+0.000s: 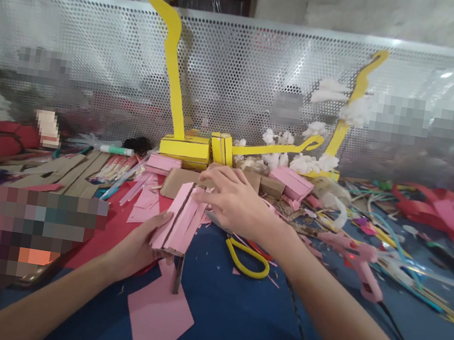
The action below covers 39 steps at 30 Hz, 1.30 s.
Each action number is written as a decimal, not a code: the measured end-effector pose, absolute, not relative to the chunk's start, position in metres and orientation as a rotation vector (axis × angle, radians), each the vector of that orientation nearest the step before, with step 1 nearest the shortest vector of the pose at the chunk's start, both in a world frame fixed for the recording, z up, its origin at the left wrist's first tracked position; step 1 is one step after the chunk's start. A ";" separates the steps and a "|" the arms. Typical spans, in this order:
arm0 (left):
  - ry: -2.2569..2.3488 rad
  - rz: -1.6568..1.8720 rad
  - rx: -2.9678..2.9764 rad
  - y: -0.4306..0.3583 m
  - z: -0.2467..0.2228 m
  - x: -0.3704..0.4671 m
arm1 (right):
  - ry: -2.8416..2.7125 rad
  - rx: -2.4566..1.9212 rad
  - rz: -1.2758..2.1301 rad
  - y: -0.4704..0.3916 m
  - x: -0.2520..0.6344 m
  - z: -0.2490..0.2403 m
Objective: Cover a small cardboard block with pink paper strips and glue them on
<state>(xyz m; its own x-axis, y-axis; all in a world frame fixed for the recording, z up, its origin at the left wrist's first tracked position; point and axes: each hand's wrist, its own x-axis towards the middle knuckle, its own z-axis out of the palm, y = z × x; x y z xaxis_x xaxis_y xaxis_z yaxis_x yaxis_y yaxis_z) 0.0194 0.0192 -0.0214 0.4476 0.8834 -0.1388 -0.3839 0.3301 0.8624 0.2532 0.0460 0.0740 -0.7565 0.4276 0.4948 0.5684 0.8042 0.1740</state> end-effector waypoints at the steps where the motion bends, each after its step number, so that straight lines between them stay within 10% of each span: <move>1: 0.686 0.925 0.867 0.019 -0.021 0.019 | -2.551 -0.742 -0.450 0.047 0.254 0.074; 39: 0.742 1.005 0.813 0.019 -0.024 0.022 | -2.724 -0.843 -0.268 -0.028 0.240 0.034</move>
<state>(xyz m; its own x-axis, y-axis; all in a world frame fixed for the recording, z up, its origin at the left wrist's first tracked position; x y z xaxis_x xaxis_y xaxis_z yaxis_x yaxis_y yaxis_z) 0.0221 0.0190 -0.0245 0.3540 0.9217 -0.1585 -0.4223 0.3087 0.8523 0.2401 -0.0275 0.0337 -0.7919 0.5233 0.3148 0.5746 0.8131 0.0939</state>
